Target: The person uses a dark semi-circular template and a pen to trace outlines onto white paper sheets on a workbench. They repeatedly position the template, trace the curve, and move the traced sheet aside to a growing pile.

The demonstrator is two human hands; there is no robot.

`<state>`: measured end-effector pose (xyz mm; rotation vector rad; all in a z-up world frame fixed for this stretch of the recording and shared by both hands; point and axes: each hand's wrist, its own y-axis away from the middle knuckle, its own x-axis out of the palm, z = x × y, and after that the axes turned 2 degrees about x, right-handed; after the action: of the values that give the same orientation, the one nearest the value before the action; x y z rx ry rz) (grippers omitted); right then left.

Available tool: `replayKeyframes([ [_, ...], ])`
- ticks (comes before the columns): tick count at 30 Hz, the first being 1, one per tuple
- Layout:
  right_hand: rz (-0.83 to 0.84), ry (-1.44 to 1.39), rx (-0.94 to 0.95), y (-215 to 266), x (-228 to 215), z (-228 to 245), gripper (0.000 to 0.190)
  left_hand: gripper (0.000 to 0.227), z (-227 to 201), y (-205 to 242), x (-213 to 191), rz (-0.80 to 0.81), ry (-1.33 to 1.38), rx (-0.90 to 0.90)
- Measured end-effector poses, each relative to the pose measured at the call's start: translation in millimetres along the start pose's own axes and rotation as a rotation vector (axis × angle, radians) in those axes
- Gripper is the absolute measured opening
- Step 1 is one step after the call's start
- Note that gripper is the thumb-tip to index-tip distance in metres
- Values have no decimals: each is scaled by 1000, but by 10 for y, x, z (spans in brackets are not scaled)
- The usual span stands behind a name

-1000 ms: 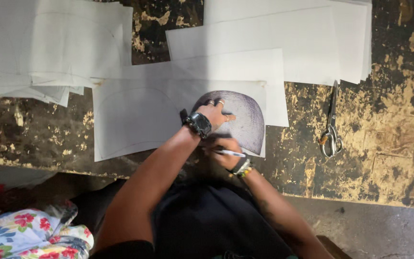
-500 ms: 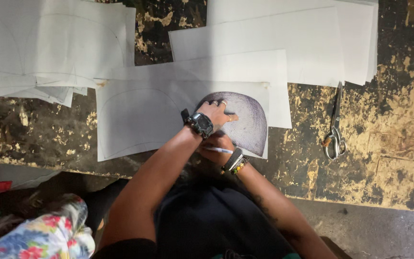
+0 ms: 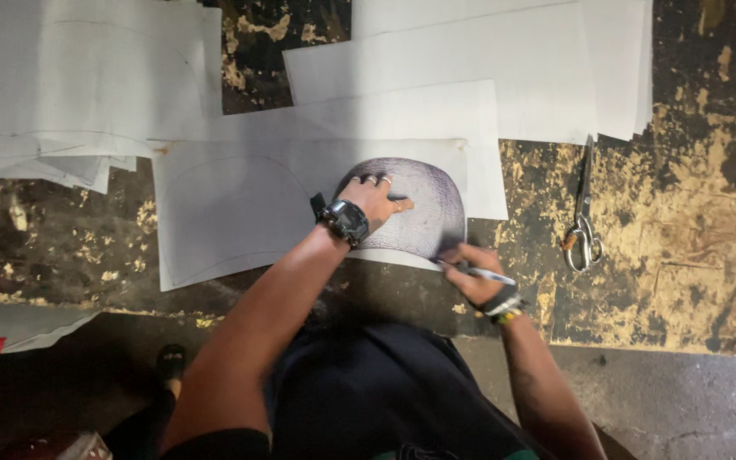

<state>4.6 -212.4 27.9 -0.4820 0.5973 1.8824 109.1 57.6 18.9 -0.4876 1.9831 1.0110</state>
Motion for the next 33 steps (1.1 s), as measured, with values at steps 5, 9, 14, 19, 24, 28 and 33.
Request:
replayKeyframes([
  [5, -104, -44, 105, 565, -290, -371, 10, 52, -12, 8, 5, 67, 28, -19],
  [9, -297, -73, 198, 893, -386, -590, 9, 61, -84, 129, 10, -105, -27, 21],
  [14, -532, 61, 99, 752, -192, -610, 21, 84, -488, 606, 252, 98, 151, -44],
  [19, -478, 453, 20, 485, 120, -469, 43, 59, -340, 668, 798, -145, 295, -28],
  [24, -490, 470, 68, 463, 270, -400, 47, 43, 1225, 648, 953, -487, 176, -744],
  [28, -479, 452, 92, 491, 263, -363, 47, 96, 2016, 1111, 1017, -946, 319, -1464],
  [33, -460, 585, 63, 546, 367, -196, 50, 83, 1834, 1482, 1228, -913, 465, -1551],
])
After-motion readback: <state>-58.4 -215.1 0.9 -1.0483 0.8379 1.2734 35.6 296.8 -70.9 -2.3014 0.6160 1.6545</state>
